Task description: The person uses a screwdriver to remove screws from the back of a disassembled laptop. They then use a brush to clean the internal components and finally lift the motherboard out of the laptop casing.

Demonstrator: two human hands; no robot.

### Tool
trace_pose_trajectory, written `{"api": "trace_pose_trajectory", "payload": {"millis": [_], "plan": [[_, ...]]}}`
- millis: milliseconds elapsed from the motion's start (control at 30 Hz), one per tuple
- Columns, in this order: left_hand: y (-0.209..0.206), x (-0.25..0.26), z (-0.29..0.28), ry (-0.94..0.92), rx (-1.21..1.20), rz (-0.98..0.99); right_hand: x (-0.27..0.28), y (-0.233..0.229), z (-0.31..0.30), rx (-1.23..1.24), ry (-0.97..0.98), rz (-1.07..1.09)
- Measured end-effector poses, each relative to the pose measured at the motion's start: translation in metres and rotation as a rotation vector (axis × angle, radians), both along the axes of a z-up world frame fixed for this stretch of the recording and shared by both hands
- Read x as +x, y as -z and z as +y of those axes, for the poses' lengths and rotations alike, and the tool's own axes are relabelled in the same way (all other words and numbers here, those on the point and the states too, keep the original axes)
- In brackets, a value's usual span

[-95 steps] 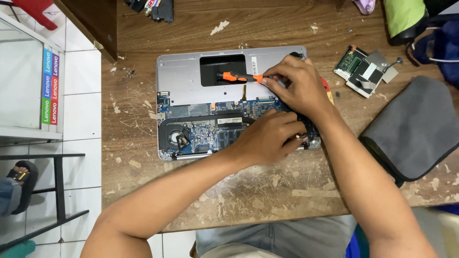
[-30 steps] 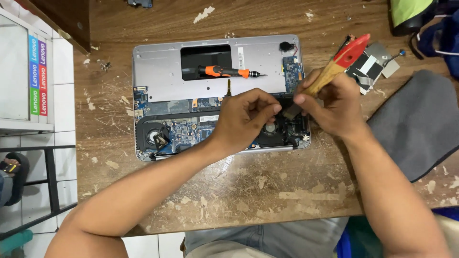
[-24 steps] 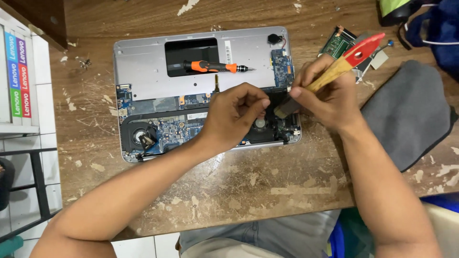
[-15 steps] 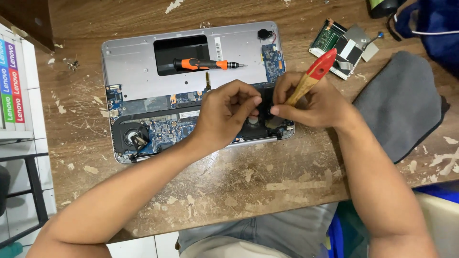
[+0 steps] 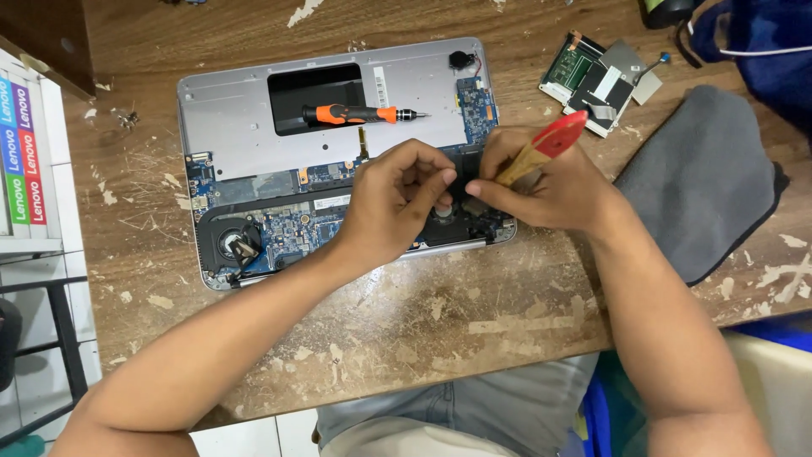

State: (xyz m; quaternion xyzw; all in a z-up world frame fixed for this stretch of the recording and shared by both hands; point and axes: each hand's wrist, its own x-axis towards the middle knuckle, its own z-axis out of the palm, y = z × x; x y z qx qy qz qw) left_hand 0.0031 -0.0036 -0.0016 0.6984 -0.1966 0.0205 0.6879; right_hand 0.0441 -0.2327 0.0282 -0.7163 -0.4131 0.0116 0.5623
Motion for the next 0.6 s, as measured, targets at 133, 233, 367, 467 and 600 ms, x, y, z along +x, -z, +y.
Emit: {"api": "trace_pose_trajectory", "payload": {"millis": [133,233,367,467,600], "plan": [[-0.003,-0.001,0.001,-0.001,-0.001,-0.012,-0.001,-0.001,-0.001,-0.003,0.032,-0.051],[-0.004,0.000,0.001,0.003,0.033,-0.024,-0.003,-0.004,0.000,-0.056,0.041,-0.049],[-0.003,-0.001,0.001,0.031,0.083,-0.075,-0.007,-0.014,0.003,-0.098,0.003,0.027],[-0.001,-0.002,0.001,0.064,0.097,-0.095,-0.007,-0.013,0.000,-0.121,-0.016,0.078],[0.005,-0.001,0.002,0.109,0.171,-0.132,-0.006,-0.007,-0.002,-0.090,0.000,0.063]]}}
